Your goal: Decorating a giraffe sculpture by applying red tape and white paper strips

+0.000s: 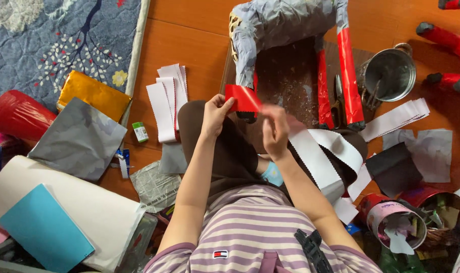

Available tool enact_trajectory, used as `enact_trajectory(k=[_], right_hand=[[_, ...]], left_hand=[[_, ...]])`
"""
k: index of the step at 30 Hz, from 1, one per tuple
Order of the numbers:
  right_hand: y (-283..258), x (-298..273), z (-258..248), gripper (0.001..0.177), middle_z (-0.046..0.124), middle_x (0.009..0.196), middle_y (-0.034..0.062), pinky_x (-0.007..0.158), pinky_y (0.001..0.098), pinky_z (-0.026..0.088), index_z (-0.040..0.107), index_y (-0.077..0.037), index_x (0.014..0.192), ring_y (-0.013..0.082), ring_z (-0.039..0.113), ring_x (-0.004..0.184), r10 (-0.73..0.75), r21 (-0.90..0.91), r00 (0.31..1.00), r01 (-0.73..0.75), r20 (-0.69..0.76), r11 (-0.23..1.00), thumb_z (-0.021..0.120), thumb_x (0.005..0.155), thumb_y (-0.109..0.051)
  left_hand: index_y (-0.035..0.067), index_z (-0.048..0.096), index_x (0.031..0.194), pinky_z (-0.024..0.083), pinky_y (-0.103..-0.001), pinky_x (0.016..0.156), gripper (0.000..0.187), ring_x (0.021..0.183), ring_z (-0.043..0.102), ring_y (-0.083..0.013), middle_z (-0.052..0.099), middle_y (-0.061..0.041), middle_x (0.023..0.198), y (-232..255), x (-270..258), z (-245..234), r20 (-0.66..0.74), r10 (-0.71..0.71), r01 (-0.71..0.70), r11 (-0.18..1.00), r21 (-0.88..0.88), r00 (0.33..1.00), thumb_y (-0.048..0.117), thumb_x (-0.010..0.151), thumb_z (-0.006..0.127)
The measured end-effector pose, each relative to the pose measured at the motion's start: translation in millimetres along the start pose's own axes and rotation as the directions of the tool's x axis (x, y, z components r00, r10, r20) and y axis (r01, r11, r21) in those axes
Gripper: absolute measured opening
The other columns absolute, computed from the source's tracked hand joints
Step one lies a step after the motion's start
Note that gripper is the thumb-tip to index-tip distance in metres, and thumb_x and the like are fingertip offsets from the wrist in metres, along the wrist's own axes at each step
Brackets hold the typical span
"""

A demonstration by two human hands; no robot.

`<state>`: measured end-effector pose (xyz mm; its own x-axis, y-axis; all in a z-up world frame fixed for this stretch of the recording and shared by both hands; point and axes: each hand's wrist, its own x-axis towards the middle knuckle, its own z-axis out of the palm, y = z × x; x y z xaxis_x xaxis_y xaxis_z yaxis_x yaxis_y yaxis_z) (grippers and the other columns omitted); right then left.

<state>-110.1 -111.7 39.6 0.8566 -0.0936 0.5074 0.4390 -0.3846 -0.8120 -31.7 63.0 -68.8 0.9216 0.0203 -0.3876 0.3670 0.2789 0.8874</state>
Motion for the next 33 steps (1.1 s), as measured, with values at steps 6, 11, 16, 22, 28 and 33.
enact_trajectory(k=[6,11,16,22,28,33], right_hand=[[15.8,-23.9,-10.5,0.045,0.052,0.046,0.0136,0.031,0.0292,0.028,0.063,-0.005,0.07,0.0194,0.041,0.027,0.808,0.284,0.466,-0.88,0.361,0.38,0.033,0.096,-0.026],[34.0,-3.1,8.1,0.026,0.063,0.072,0.007,0.063,0.0369,0.053,0.062,-0.001,0.079,0.0173,0.056,0.059,0.918,0.702,0.356,-0.698,0.176,0.137,0.085,0.08,-0.014],[77.7,-30.6,16.7,0.052,0.059,0.107,0.0134,0.09,0.0396,0.043,0.056,0.002,0.111,0.0205,0.054,0.097,0.896,0.435,0.434,-0.792,-0.091,0.428,0.088,0.079,-0.022],[32.5,0.5,35.3,0.043,0.043,0.087,0.0074,0.087,0.0348,0.039,0.051,0.003,0.088,0.0186,0.045,0.089,0.821,0.307,0.529,-0.761,-0.215,0.571,0.086,0.078,-0.021],[47.8,-11.4,40.2,0.041,0.059,0.092,0.0153,0.09,0.0405,0.045,0.059,0.006,0.095,0.0195,0.056,0.095,0.835,0.306,0.499,-0.777,-0.232,0.549,0.086,0.078,-0.021],[53.7,-17.8,35.8,0.045,0.059,0.09,0.0184,0.09,0.0401,0.045,0.059,0.009,0.094,0.0207,0.055,0.096,0.847,0.273,0.472,-0.805,-0.244,0.527,0.086,0.078,-0.024]], left_hand=[[0.0,0.063,0.08,0.059,-0.024,0.055,0.024,0.064,0.059,-0.0093,0.06,-0.007,0.071,23.5,-18.2,6.1,-0.018,0.004,-0.004,0.999,-0.034,1.0,0.016,0.083,0.08],[-0.003,0.06,0.081,0.061,-0.026,0.058,0.025,0.063,0.065,-0.0149,0.056,-0.009,0.072,42.8,-29.7,14.4,-0.026,-0.023,0.018,0.984,-0.179,0.999,0.013,0.083,0.079],[0.002,0.059,0.077,0.06,-0.029,0.055,0.024,0.06,0.066,-0.0169,0.06,-0.008,0.069,16.2,-21.2,6.2,-0.081,-0.089,0.064,0.961,-0.269,0.993,0.012,0.083,0.08],[0.007,0.057,0.075,0.059,-0.029,0.052,0.025,0.055,0.066,-0.0166,0.062,-0.006,0.066,-1.0,-15.7,12.9,-0.148,-0.155,0.107,0.951,-0.29,0.977,0.012,0.08,0.081],[0.009,0.051,0.123,0.057,-0.03,0.069,0.046,0.082,0.061,-0.0183,0.054,-0.011,0.095,31.9,-39.6,36.8,-0.164,0.201,-0.178,0.973,0.144,0.966,-0.001,0.083,0.072],[0.016,0.07,0.111,0.046,-0.037,0.092,0.036,0.101,0.051,-0.0277,0.045,-0.008,0.11,62.4,-53.6,47.3,0.057,0.548,-0.352,0.451,0.82,0.835,-0.002,0.08,0.071]])
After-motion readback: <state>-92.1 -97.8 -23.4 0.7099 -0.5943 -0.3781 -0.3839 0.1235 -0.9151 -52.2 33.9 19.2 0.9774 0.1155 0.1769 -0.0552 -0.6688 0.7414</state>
